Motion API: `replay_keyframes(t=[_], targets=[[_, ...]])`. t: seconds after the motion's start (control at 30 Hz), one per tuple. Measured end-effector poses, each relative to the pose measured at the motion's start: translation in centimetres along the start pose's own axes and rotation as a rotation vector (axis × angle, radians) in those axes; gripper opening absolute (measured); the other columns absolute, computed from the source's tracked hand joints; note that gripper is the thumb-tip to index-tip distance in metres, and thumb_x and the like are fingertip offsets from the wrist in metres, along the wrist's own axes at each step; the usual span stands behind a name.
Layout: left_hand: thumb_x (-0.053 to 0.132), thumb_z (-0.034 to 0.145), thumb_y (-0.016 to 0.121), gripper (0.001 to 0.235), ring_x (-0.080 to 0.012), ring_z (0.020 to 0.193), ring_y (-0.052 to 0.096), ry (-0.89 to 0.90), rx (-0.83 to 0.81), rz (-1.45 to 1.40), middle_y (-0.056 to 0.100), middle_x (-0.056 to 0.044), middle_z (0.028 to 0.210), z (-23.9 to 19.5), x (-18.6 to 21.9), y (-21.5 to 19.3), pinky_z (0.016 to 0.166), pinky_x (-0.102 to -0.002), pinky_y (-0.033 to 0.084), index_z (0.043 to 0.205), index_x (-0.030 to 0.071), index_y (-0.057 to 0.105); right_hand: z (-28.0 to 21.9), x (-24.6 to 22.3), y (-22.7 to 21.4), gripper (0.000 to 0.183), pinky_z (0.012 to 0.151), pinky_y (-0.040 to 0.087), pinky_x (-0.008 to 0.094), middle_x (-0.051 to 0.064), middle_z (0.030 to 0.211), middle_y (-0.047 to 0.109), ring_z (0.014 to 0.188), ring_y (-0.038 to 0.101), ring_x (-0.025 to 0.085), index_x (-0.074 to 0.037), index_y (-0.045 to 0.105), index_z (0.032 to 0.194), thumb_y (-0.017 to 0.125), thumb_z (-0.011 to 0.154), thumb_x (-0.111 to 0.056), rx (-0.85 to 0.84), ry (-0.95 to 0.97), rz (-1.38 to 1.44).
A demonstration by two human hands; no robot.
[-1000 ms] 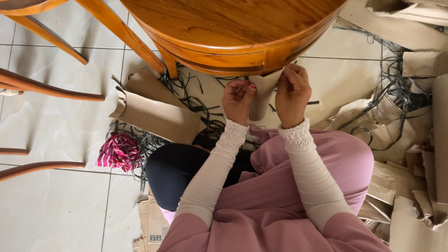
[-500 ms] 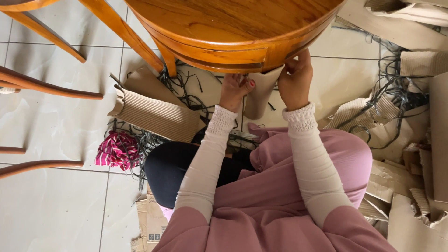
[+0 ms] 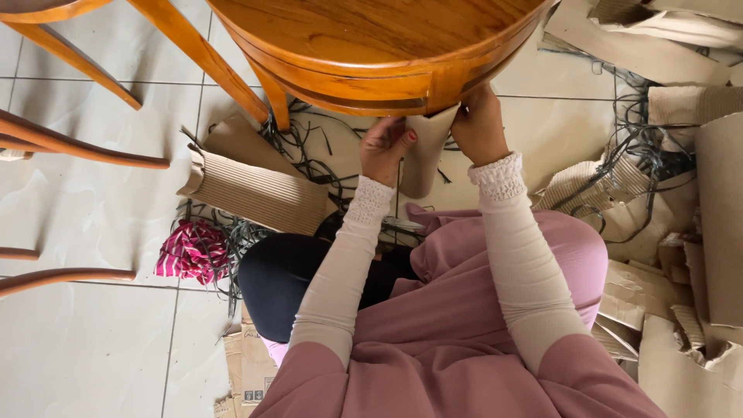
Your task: Wrapping wooden chair legs with corrugated cardboard for protection during transport or storage
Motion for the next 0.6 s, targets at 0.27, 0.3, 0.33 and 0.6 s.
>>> replay_keyframes(t=[0.27, 0.3, 0.33, 0.6], targets=[[0.019, 0.088, 0.086, 0.03, -0.0212, 0.112, 0.069, 0.016, 0.277, 0.285, 0.077, -0.012, 0.114, -2.9, 6.4, 4.0, 0.102, -0.034, 0.057, 0.117, 0.015, 0.078, -2.9, -1.9, 0.7, 0.03, 0.08, 0.057, 0.048, 0.024, 0.102, 0.063, 0.096, 0.066, 0.037, 0.004, 0.052, 0.117, 0.045, 0.093, 0.02, 0.211, 0.045, 0.27], [0.025, 0.091, 0.083, 0.026, -0.019, 0.112, 0.07, -0.008, 0.302, 0.288, 0.077, -0.009, 0.114, -3.4, 7.3, 4.4, 0.102, -0.032, 0.056, 0.116, 0.019, 0.078, -3.7, -0.8, 1.0, 0.026, 0.07, 0.059, 0.04, 0.018, 0.097, 0.062, 0.085, 0.066, 0.026, 0.0, 0.054, 0.113, 0.048, 0.096, 0.018, 0.287, 0.051, 0.258], [0.025, 0.091, 0.083, 0.026, -0.019, 0.112, 0.07, -0.007, 0.301, 0.289, 0.077, -0.009, 0.114, -3.6, 7.8, 4.6, 0.102, -0.032, 0.056, 0.116, 0.019, 0.078, -4.0, -2.3, 0.9, 0.026, 0.07, 0.059, 0.04, 0.018, 0.097, 0.062, 0.085, 0.066, 0.026, 0.0, 0.054, 0.113, 0.048, 0.096, 0.018, 0.288, 0.051, 0.259], [0.006, 0.083, 0.088, 0.012, -0.0255, 0.097, 0.075, 0.177, 0.372, 0.212, 0.079, -0.017, 0.093, -3.7, 6.5, 3.4, 0.089, -0.038, 0.061, 0.093, 0.006, 0.082, -6.4, -6.6, 0.4, 0.017, 0.061, 0.06, 0.03, 0.015, 0.094, 0.064, 0.076, 0.066, 0.02, 0.002, 0.059, 0.102, 0.057, 0.095, 0.018, 0.411, 0.037, 0.455]])
Point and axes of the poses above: each hand's wrist, its own z-axis towards the middle knuckle, its own y-axis out of the palm, x = y × z, the point moved 2 cm from there along z, towards the middle knuckle
